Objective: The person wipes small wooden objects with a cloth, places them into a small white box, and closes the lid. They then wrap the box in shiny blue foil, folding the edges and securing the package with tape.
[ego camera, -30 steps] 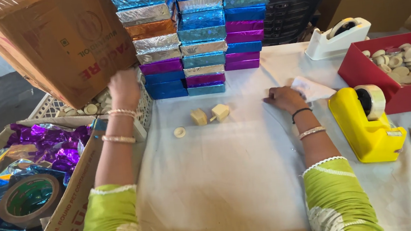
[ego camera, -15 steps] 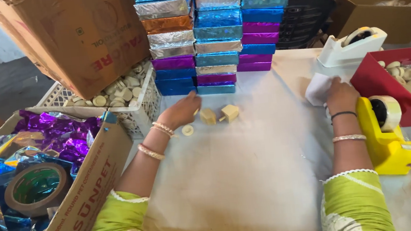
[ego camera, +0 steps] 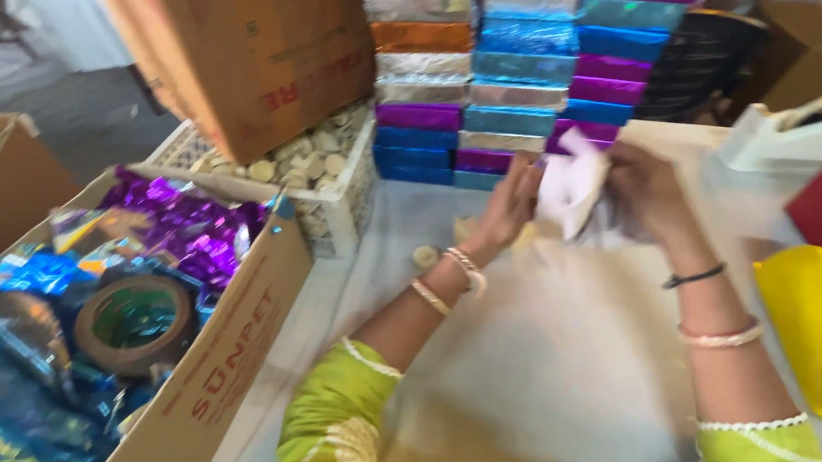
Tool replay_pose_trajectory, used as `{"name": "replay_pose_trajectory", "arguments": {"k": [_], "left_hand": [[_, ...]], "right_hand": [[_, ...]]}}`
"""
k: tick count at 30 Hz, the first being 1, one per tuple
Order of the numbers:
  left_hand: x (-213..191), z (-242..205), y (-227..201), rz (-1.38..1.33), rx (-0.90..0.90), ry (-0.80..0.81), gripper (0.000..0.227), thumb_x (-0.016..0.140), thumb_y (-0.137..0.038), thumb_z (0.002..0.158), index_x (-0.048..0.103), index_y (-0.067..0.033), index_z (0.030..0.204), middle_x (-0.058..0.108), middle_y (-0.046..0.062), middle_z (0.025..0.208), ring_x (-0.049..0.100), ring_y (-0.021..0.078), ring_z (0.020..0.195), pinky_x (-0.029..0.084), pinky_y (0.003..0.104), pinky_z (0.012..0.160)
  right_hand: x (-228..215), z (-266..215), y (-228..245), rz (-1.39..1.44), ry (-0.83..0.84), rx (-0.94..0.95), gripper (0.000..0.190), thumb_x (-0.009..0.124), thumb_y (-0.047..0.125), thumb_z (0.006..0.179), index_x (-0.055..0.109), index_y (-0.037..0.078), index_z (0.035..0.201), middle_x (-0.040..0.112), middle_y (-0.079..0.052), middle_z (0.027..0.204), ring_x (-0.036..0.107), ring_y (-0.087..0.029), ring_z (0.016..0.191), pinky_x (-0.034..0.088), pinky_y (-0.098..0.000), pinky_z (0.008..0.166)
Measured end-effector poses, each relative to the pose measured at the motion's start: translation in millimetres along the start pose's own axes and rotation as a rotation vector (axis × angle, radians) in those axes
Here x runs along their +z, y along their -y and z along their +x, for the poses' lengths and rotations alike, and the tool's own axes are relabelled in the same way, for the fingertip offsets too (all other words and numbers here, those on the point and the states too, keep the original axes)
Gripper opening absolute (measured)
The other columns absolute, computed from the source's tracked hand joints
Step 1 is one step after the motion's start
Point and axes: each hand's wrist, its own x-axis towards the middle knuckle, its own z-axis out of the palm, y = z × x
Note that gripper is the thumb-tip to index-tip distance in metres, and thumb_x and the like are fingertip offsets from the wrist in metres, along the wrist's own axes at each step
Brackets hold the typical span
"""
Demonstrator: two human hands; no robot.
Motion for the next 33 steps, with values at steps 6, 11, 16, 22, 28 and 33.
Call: {"name": "replay_pose_trajectory", "arguments": {"k": [6, 11, 16, 22, 28, 33], "left_hand": [[-3.0, -5.5, 2.4, -0.164, -0.105, -0.234, 0.031, 0.046, -0.034, 0.113, 0.055, -0.007, 0.125, 0.066, 0.016, 0.104, 0.063, 0.0265, 0.095, 0.05, 0.038, 0.085], [10.8, 3.5, 90.2, -0.688, -0.013, -0.115, 0.038, 0.057, -0.028, 0.112, 0.054, -0.0004, 0.139, 0.06, 0.012, 0.134, 0.056, 0.022, 0.128, 0.045, 0.036, 0.112], [11.8, -2.1, 45.0, -0.015, 0.055, -0.11, 0.068, 0.064, -0.031, 0.097, 0.042, -0.0004, 0.154, 0.055, 0.021, 0.15, 0.054, 0.0314, 0.138, 0.043, 0.037, 0.114], [9.5, -1.4, 26.8, -0.011, -0.191, -0.122, 0.054, 0.046, -0.038, 0.113, 0.05, -0.0008, 0.152, 0.067, 0.022, 0.138, 0.06, 0.0376, 0.13, 0.048, 0.04, 0.105], [7.6, 5.0, 64.7, -0.397, -0.022, 0.039, 0.046, 0.056, -0.032, 0.113, 0.061, 0.0095, 0.132, 0.068, 0.03, 0.123, 0.061, 0.0402, 0.119, 0.05, 0.045, 0.108], [18.6, 2.3, 71.9, 0.01, 0.092, 0.003, 0.043, 0.052, -0.029, 0.108, 0.055, 0.0004, 0.139, 0.063, 0.023, 0.136, 0.06, 0.0367, 0.126, 0.047, 0.042, 0.107]], "right_hand": [[102.0, -41.2, 44.9, -0.228, -0.04, -0.418, 0.059, 0.072, 0.005, 0.081, 0.053, -0.004, 0.136, 0.06, -0.025, 0.126, 0.058, -0.043, 0.111, 0.049, -0.048, 0.096], [106.4, -51.6, 64.7, -0.261, -0.088, -0.35, 0.045, 0.068, 0.001, 0.087, 0.056, 0.002, 0.131, 0.06, -0.019, 0.119, 0.054, -0.042, 0.113, 0.045, -0.0517, 0.098], [95.1, -67.9, 97.2, -0.227, -0.277, -0.378, 0.037, 0.067, 0.003, 0.096, 0.056, 0.002, 0.131, 0.06, -0.019, 0.119, 0.06, -0.039, 0.111, 0.05, -0.0444, 0.09], [91.1, -59.1, 89.9, 0.172, -0.202, -0.2, 0.041, 0.07, -0.001, 0.098, 0.048, 0.002, 0.133, 0.065, -0.007, 0.118, 0.063, -0.013, 0.109, 0.049, -0.0267, 0.091], [83.2, -41.6, 38.8, 0.361, 0.031, -0.123, 0.045, 0.069, -0.003, 0.092, 0.05, 0.003, 0.132, 0.062, 0.0, 0.116, 0.059, -0.006, 0.107, 0.051, -0.0234, 0.092], [59.3, -33.2, 37.3, 0.171, 0.164, -0.007, 0.039, 0.067, -0.003, 0.091, 0.054, 0.005, 0.126, 0.065, -0.003, 0.108, 0.063, -0.008, 0.097, 0.054, -0.0265, 0.08]]}}
